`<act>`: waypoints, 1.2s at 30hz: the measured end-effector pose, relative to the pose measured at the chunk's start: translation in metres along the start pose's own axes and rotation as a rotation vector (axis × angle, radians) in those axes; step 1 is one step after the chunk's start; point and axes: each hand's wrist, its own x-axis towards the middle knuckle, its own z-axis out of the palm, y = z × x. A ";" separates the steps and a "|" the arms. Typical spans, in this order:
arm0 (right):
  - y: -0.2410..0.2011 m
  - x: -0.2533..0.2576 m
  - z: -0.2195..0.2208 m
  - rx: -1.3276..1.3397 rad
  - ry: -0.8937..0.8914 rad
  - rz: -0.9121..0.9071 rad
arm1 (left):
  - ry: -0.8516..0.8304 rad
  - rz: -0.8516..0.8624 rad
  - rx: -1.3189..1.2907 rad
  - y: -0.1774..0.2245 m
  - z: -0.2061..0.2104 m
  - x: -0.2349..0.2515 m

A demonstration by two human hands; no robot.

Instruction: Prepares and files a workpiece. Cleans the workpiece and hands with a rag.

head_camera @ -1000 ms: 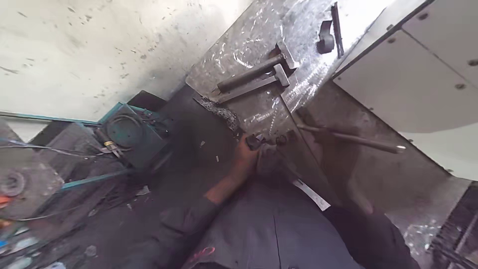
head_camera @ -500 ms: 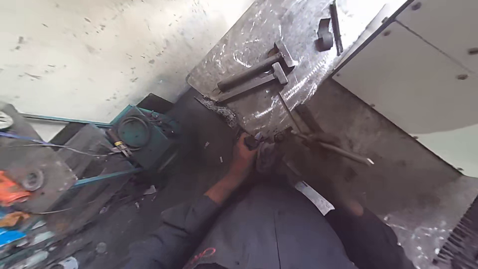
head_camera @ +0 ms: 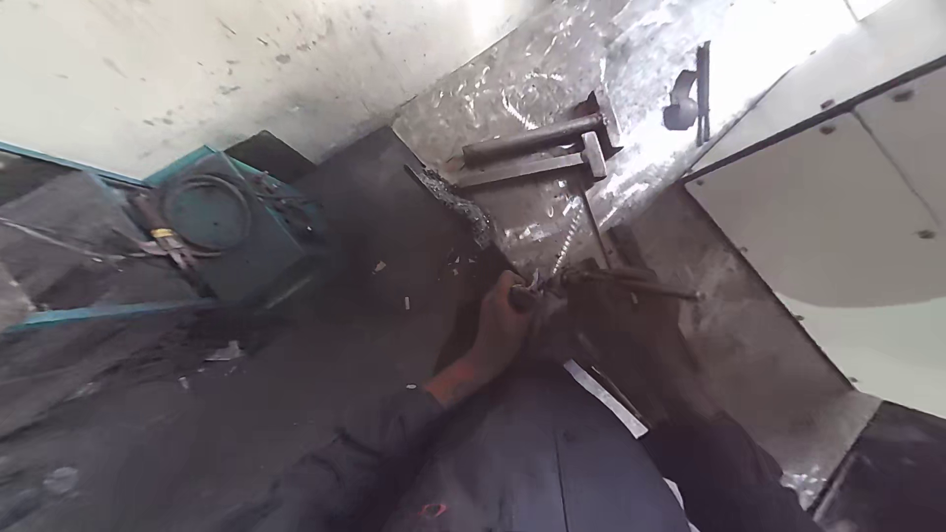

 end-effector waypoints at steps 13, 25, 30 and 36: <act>0.007 0.014 -0.018 0.016 0.156 -0.310 | 0.040 -0.151 -0.236 -0.004 0.002 0.004; 0.011 -0.009 0.005 0.042 0.054 -0.441 | -0.104 -0.543 -0.991 0.004 -0.010 0.013; 0.009 -0.019 -0.005 0.397 0.180 -0.581 | -0.208 -0.387 -0.727 -0.015 -0.018 0.012; -0.003 -0.012 0.000 0.223 0.190 -0.342 | -0.206 -0.409 -0.857 -0.012 -0.014 0.015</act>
